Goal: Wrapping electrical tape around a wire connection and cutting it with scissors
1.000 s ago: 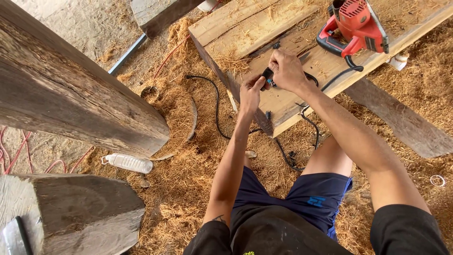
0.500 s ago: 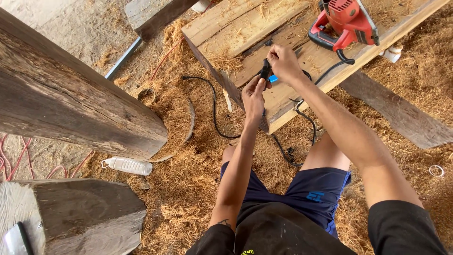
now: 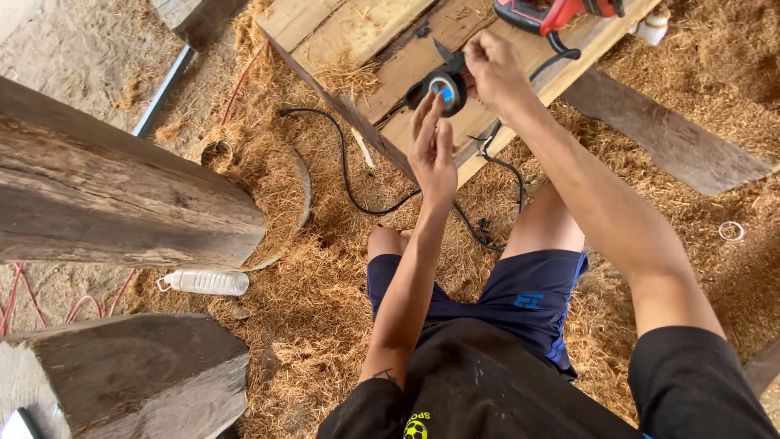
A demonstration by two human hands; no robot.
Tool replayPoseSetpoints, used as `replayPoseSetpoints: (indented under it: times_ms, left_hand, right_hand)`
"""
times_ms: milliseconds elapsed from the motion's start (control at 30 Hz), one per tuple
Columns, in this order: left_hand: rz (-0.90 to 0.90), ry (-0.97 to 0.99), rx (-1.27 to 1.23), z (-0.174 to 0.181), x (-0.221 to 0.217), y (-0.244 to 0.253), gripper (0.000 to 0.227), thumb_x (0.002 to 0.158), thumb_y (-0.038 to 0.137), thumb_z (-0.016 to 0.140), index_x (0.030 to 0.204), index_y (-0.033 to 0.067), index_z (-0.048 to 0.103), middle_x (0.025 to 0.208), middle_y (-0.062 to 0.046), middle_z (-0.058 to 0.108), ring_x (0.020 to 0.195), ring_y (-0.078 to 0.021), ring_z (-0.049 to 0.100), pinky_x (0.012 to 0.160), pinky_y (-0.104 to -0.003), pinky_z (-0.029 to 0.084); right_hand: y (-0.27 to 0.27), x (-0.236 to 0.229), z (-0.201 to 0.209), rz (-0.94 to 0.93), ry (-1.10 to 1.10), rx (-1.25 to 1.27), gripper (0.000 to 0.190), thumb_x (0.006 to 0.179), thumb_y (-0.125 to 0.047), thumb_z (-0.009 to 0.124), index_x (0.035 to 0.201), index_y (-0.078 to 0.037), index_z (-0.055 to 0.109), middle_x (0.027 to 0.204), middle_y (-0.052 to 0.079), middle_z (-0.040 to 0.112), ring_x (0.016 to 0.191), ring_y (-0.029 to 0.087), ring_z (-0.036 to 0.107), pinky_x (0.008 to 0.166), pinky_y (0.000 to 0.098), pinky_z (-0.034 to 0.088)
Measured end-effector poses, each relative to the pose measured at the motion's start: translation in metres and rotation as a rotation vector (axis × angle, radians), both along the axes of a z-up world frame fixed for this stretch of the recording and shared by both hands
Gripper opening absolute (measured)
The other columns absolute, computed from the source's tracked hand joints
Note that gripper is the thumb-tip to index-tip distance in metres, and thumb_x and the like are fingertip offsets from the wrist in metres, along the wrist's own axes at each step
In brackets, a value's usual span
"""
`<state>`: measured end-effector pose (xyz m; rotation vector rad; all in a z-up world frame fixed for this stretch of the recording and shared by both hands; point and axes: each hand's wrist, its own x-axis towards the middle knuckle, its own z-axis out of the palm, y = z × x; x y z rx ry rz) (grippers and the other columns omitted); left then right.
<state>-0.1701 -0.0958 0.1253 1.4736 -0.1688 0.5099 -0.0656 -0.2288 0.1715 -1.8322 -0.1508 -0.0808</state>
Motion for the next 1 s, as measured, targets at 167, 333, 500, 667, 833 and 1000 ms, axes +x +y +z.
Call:
replayPoseSetpoints:
  times_ms: [167, 333, 500, 667, 833, 1000]
  left_hand:
    - [0.028, 0.028, 0.057, -0.043, -0.015, -0.006, 0.022, 0.104, 0.012, 0.061, 0.125, 0.0122, 0.067, 0.101, -0.002, 0.063, 0.048, -0.003, 0.036, 0.037, -0.018, 0.028]
    - [-0.089, 0.401, 0.456, -0.07, -0.042, -0.043, 0.047, 0.093, 0.002, 0.071, 0.139, 0.0009, 0.06, 0.048, 0.001, 0.054, 0.032, -0.0057, 0.035, 0.026, -0.019, 0.026]
    - [0.157, 0.268, 0.327, -0.148, -0.017, -0.086, 0.044, 0.1, 0.007, 0.063, 0.144, 0.009, 0.053, 0.102, -0.014, 0.073, 0.045, -0.0057, 0.055, 0.045, -0.016, 0.034]
    - [0.266, 0.296, 0.39, -0.145, -0.007, -0.102, 0.023, 0.1, 0.011, 0.065, 0.122, 0.01, 0.062, 0.102, -0.011, 0.074, 0.05, -0.0055, 0.056, 0.049, -0.016, 0.039]
    - [0.249, 0.127, 0.431, -0.141, -0.021, -0.1, 0.011, 0.095, 0.007, 0.068, 0.103, 0.0136, 0.064, 0.097, -0.004, 0.066, 0.073, -0.013, 0.063, 0.064, -0.019, 0.047]
    - [0.142, 0.052, 0.218, -0.092, -0.026, -0.077, 0.011, 0.097, 0.004, 0.067, 0.094, 0.015, 0.064, 0.087, -0.002, 0.069, 0.074, -0.0177, 0.065, 0.077, -0.03, 0.049]
  right_hand:
    - [-0.048, -0.04, 0.004, -0.182, -0.127, 0.143, 0.008, 0.11, -0.007, 0.048, 0.102, -0.009, 0.051, 0.098, 0.004, 0.052, 0.081, 0.013, 0.053, 0.084, 0.0326, 0.062]
    - [-0.08, -0.102, -0.003, -0.157, -0.609, 0.075, 0.006, 0.113, 0.012, 0.037, 0.11, 0.008, 0.039, 0.118, 0.031, 0.054, 0.081, 0.038, 0.067, 0.062, 0.0378, 0.063]
    - [-0.088, -0.156, -0.027, -0.311, -0.229, 0.054, 0.018, 0.117, -0.002, 0.035, 0.11, 0.0, 0.052, 0.096, 0.021, 0.066, 0.084, 0.029, 0.067, 0.079, 0.0409, 0.056]
    - [-0.104, -0.158, -0.08, -0.173, 0.049, 0.148, 0.016, 0.116, -0.008, 0.039, 0.108, -0.003, 0.052, 0.093, 0.021, 0.066, 0.054, 0.018, 0.063, 0.048, 0.0258, 0.054]
    - [-0.098, -0.162, -0.04, 0.104, -0.019, -0.025, 0.019, 0.113, -0.011, 0.042, 0.098, -0.004, 0.053, 0.109, 0.029, 0.071, 0.084, 0.034, 0.067, 0.084, 0.0489, 0.048]
    - [-0.098, -0.142, -0.061, 0.277, -0.01, 0.122, 0.022, 0.11, -0.013, 0.042, 0.094, -0.002, 0.052, 0.11, 0.031, 0.069, 0.036, 0.011, 0.053, 0.042, 0.0216, 0.042]
